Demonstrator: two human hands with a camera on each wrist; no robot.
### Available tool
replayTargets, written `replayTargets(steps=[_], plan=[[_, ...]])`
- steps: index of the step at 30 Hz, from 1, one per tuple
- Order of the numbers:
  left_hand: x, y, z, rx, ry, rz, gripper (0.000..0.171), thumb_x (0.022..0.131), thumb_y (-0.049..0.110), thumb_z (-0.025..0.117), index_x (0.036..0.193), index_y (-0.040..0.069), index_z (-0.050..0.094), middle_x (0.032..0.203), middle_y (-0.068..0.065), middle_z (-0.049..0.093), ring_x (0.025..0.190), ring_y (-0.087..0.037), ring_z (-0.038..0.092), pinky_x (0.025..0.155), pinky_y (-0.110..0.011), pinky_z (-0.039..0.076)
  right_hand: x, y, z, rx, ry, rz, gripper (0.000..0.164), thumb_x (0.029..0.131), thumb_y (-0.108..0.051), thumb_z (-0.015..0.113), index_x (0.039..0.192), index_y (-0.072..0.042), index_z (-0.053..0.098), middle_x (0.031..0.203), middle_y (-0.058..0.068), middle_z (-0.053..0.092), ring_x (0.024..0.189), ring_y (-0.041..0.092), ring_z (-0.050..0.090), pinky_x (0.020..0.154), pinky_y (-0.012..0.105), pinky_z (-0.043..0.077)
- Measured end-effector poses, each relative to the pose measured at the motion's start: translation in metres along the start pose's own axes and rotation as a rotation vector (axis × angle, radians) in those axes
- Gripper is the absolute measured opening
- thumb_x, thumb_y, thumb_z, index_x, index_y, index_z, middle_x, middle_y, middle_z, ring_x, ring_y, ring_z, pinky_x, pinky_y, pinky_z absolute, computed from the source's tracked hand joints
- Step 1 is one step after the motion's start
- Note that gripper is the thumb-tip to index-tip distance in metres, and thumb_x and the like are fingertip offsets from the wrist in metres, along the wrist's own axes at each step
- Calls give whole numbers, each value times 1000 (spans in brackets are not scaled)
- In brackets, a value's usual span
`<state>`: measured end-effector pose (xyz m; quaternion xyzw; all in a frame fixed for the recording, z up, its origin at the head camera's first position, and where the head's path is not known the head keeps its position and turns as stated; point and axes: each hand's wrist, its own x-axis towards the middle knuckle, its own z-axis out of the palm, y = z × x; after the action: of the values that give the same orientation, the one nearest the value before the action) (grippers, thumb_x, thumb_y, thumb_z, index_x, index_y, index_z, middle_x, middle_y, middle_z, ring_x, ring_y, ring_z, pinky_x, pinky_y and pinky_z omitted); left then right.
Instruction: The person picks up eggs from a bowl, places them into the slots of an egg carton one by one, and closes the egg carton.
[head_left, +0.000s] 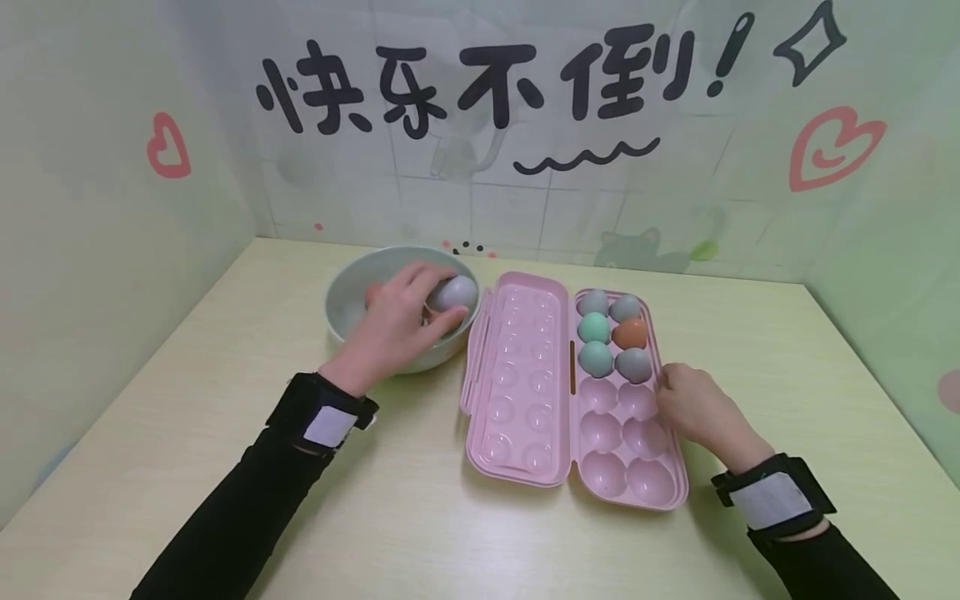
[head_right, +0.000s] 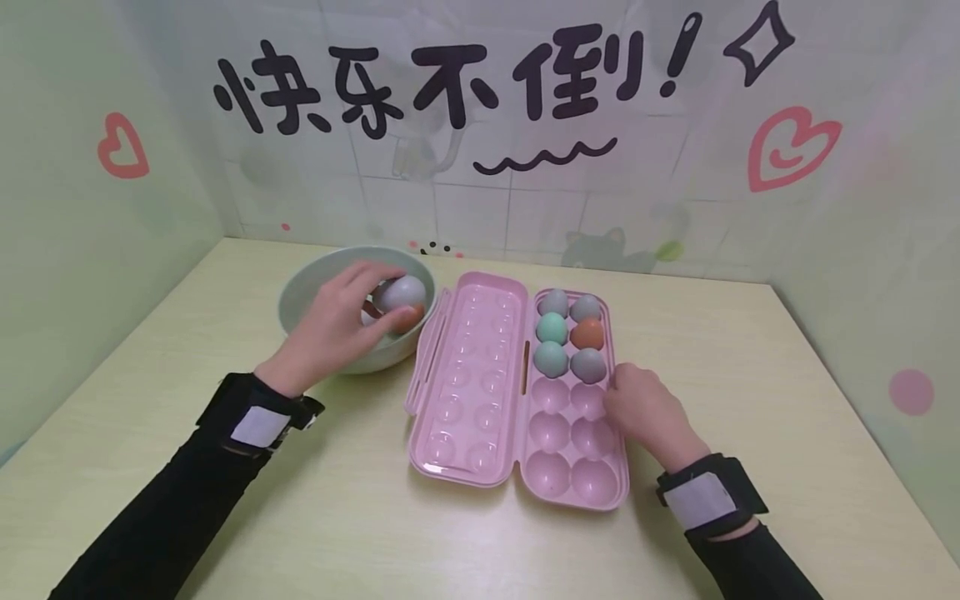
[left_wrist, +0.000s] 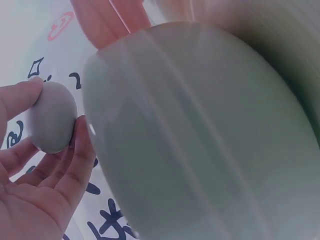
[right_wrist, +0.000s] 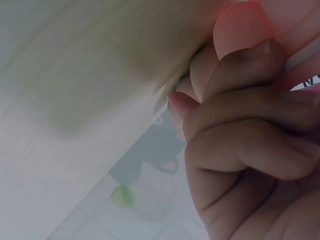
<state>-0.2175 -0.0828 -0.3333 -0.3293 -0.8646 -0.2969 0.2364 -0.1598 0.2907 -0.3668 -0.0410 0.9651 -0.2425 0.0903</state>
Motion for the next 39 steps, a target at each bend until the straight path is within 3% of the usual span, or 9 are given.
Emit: replayTargets(steps=[9, 16, 23, 31, 39], plan=[[0, 15, 3, -45, -57, 40, 45, 91, 23, 73, 127, 0, 57, 119, -15, 54, 96, -25, 57, 79, -35, 53, -1, -1, 0, -12, 7, -3, 29, 90, -3, 37, 102, 16, 55, 81, 18, 55, 70, 28, 54, 58, 36, 45], [1, 31, 5, -20, -87, 95, 44, 92, 25, 72, 126, 0, 59, 119, -15, 56, 100, -24, 56, 81, -32, 53, 0, -1, 0, -24, 19, -8, 27, 90, -4, 38, 100, 15, 56, 81, 17, 56, 70, 28, 53, 59, 36, 45], [5, 46, 9, -18, -131, 78, 47, 93, 31, 71, 130, 3, 59, 120, -12, 56, 102, -23, 54, 83, -30, 52, 0, 0, 1, -8, 4, 8, 29, 90, -3, 37, 102, 16, 55, 81, 18, 55, 70, 28, 54, 58, 36, 45], [16, 66, 15, -43, -106, 148, 46, 91, 28, 73, 128, 5, 59, 122, -14, 58, 98, -21, 60, 81, -28, 52, 1, 0, 0, -16, 5, 6, 26, 91, -3, 38, 100, 15, 55, 80, 17, 55, 70, 27, 53, 58, 37, 45], [22, 78, 25, -30, -194, 199, 37, 91, 25, 72, 122, 7, 62, 114, -8, 56, 89, -15, 58, 75, -22, 48, 1, 0, 1, -11, 6, 1, 27, 90, -3, 38, 100, 15, 55, 80, 17, 55, 69, 27, 53, 58, 36, 45]])
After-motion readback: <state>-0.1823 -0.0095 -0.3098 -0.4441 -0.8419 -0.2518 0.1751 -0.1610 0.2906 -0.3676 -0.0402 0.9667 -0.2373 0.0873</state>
